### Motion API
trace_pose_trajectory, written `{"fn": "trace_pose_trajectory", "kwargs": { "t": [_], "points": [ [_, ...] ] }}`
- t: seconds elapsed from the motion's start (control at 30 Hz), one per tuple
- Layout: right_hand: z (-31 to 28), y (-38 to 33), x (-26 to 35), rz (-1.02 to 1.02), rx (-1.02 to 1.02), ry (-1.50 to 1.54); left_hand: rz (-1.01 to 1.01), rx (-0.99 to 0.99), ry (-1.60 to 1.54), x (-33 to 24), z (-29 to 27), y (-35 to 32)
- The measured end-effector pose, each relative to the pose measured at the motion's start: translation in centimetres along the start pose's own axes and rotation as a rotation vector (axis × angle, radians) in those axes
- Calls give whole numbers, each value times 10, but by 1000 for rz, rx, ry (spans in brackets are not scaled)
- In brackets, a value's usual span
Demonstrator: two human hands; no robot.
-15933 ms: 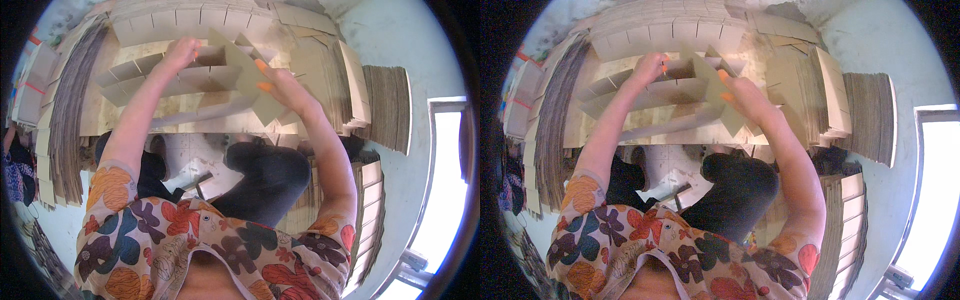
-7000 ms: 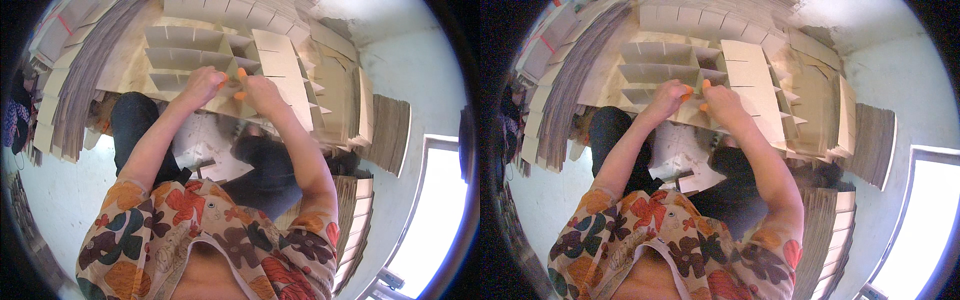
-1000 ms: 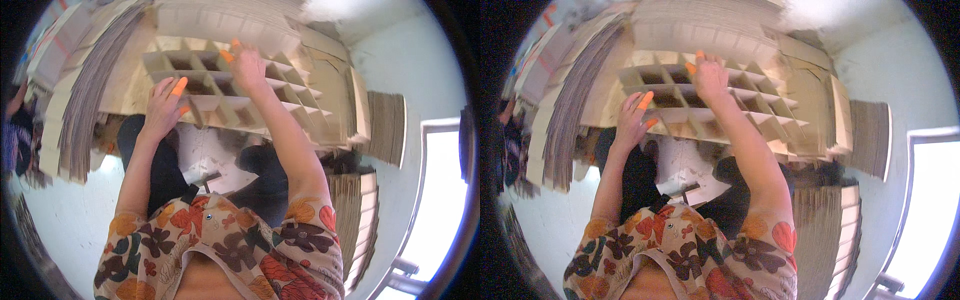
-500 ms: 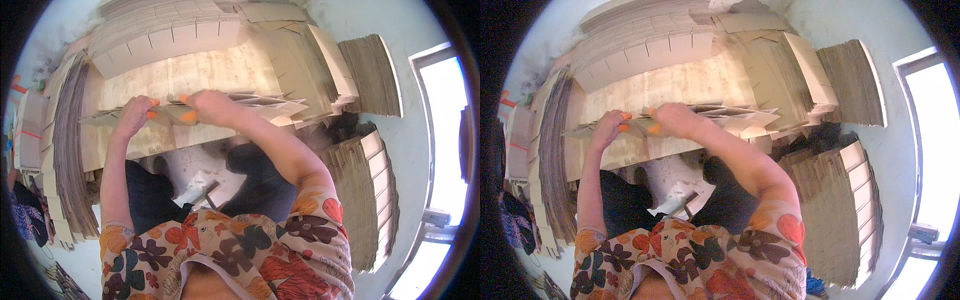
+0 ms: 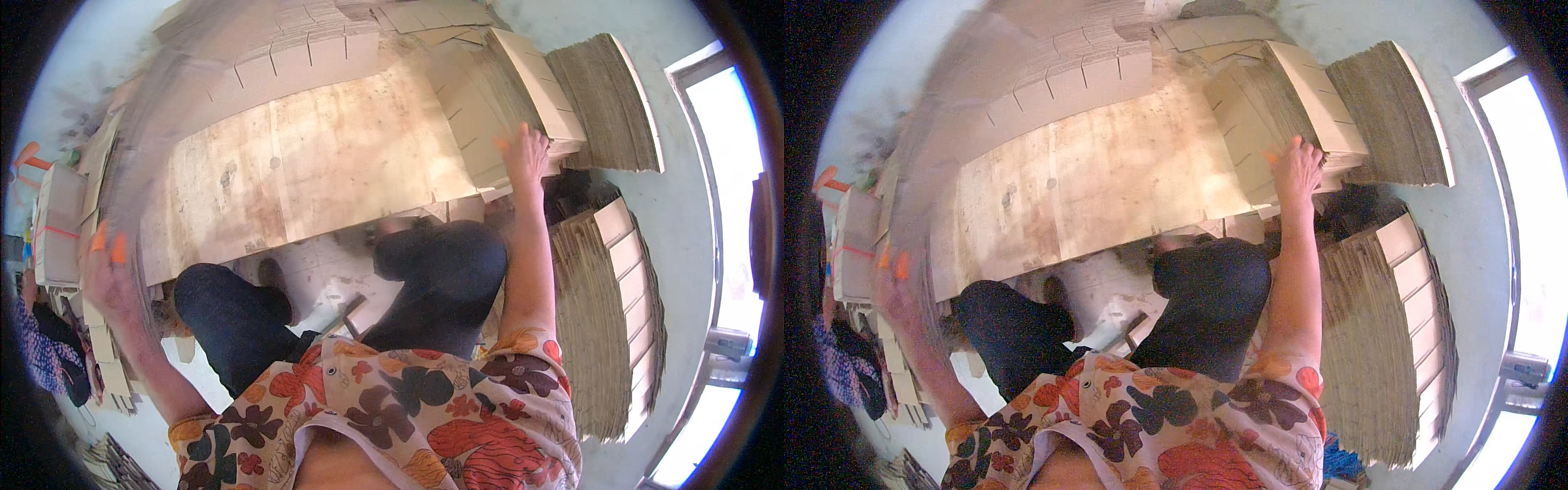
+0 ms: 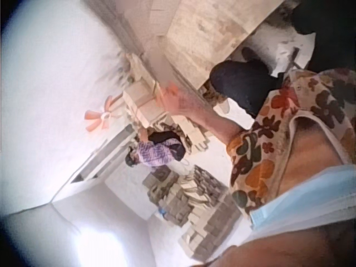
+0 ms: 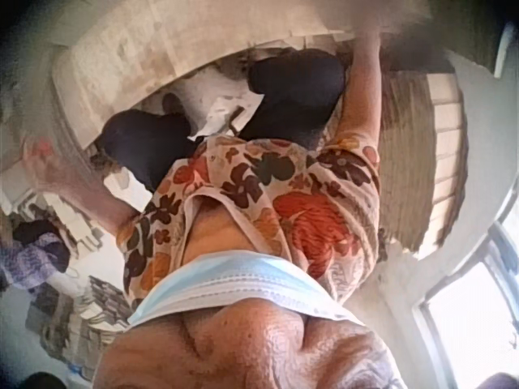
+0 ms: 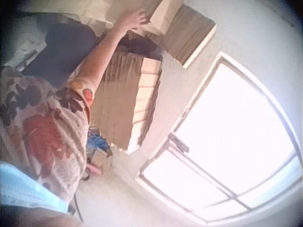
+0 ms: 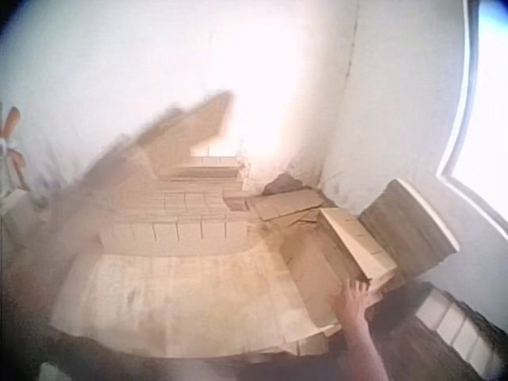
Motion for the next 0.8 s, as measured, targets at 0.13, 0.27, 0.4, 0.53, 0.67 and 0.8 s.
{"fn": "trace_pose_trajectory", "kwargs": {
  "t": [0.13, 0.27, 0.4, 0.53, 0.67, 0.8],
  "points": [
    [19, -12, -3, -27, 29, -29, -3, -108, 486, 76, -34, 3],
    [20, -4, -14, -37, -9, 25, -121, 34, 779, 119, -19, 0],
    [8, 3, -31, 163, -65, 268, -125, 153, 923, 178, 30, -23],
    [13, 11, -60, 260, -35, 375, -178, 288, 884, 217, 66, -51],
    [6, 3, -48, 211, -30, 376, -356, 503, 849, 220, 86, -74],
    [4, -1, -40, 296, -86, 491, -197, 368, 877, 239, 98, -93]
  ]
}}
Point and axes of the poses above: each hand's wrist, its own y-axis towards the middle knuckle, its own z-axis out of the palm, x = y × z, the point moved 6 cm from there along y, towards the middle knuckle, and after that the axes turned 11 degrees about y, right-handed, at the moved point
